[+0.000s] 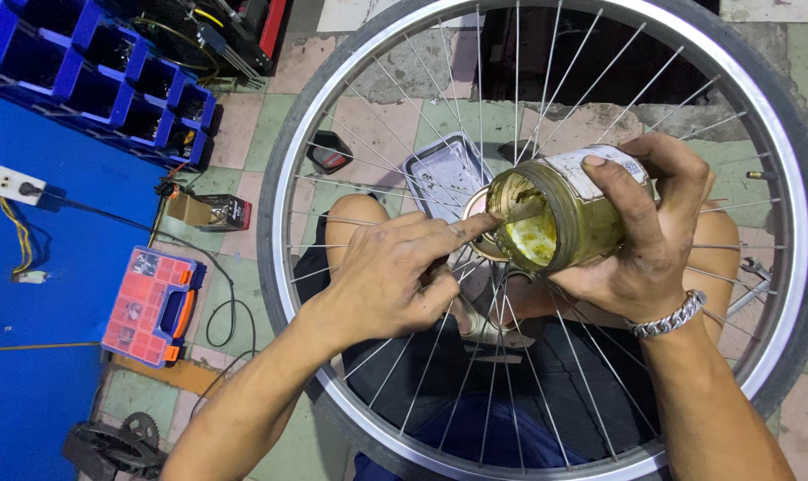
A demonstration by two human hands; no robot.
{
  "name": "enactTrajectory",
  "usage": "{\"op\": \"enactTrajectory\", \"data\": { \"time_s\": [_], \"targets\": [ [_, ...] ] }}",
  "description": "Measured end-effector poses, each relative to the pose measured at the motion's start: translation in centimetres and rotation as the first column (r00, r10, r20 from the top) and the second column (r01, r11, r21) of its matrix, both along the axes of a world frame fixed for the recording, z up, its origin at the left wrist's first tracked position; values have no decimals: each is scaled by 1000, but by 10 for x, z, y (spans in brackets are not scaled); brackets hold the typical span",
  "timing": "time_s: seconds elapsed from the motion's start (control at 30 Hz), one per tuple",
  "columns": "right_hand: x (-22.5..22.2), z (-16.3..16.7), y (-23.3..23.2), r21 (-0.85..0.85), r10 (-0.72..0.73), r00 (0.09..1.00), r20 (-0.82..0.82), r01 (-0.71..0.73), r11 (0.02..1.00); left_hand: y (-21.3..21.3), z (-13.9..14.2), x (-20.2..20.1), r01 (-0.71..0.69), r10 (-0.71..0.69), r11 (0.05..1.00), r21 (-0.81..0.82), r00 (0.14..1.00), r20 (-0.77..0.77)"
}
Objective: The person sprays a bicycle axle with lubricant and wipes it with a black cloth. They then apply grease from a jar to the hub of a bicycle wheel using their fingers, spreading it into the bearing area.
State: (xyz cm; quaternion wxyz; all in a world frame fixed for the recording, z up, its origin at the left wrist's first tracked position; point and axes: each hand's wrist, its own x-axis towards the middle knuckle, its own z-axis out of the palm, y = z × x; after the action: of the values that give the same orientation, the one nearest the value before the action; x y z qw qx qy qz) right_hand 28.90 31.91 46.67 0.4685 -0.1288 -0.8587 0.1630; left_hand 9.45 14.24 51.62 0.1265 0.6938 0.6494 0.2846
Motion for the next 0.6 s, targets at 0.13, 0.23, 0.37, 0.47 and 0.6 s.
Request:
{"op": "enactTrajectory", "data": {
  "time_s": [0.13, 0.23, 0.37, 0.47, 0.6],
  "targets": [
    [1, 1, -1, 74, -60, 998, 33, 57, 996, 0, 3, 6, -17, 20, 996, -89, 999, 33],
    [0, 3, -3, 96, -90, 995, 43, 85, 992, -2, 4, 10, -18, 47, 979, -201, 989, 141],
    [0, 6, -4, 97, -81, 996, 25, 78, 992, -5, -3, 10, 143, 98, 928, -343, 798, 595],
    [0, 4, -5, 93, -42, 999, 10, 41, 995, -7, -10, 7, 345, 14, 918, -196, 464, 886],
    [-1, -3, -3, -45, 20, 1000, -1, -20, 999, -15, -12, -1, 449, 80, 887, -107, 78, 994]
  ]
}}
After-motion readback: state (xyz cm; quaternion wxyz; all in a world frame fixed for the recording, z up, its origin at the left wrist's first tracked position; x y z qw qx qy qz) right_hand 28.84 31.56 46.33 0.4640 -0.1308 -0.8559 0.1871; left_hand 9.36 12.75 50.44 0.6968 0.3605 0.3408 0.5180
